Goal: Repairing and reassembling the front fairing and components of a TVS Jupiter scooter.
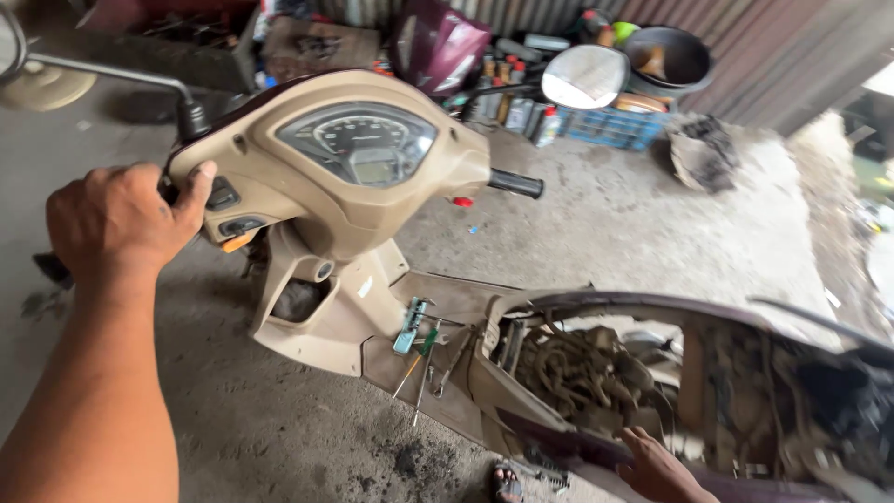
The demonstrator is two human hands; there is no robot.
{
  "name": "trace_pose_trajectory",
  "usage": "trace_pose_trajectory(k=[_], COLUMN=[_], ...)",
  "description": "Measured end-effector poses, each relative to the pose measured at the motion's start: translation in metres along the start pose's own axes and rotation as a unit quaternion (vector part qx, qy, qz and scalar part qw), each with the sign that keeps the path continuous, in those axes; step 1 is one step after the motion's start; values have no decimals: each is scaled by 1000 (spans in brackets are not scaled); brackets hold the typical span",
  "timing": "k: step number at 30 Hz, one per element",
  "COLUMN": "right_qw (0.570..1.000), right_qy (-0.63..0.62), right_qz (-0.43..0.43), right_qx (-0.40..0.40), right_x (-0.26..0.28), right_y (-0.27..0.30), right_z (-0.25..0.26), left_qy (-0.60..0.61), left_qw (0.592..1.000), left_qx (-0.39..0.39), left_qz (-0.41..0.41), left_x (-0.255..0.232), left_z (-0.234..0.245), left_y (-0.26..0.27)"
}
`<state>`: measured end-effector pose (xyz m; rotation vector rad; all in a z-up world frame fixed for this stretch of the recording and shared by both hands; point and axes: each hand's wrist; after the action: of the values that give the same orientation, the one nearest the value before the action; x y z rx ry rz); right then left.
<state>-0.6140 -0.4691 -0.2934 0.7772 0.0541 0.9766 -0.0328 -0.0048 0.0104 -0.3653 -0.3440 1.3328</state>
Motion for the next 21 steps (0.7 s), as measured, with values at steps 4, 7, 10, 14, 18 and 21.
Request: trace_pose_trajectory(k=[4,7,10,14,18,21], right_qw=[998,994,989,991,989,990], right_qy=[-24,-100,-141,-133,-146,-139], right_qz=[-15,-29,12,-9,-27,15], right_qx=[-53,-42,-54,-16,2,-27], right_x=[28,36,45,56,49,25], right_y=[39,53,79,111,139,142], right_z=[-24,-55,-87,-122,-151,-182], left_qy=[-2,-11,22,98,163,195], left_qw=[997,999,994,993,978,957], left_qx=[-59,-18,-67,17,129,212], left_qz=[-47,-42,-80,-55,-23,-23], left_x=[2,1,2,11,17,27], left_z=[-4,8,15,23,24,7], left_y=[0,0,4,6,3,-2])
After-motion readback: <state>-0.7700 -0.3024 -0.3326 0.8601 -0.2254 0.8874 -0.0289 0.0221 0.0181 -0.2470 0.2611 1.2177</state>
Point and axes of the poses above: each hand's wrist, its own y-axis away from the middle knuckle, its own z-axis out of the back of the hand, x = y × z, and after that the axes turned 9 degrees about z, right-handed
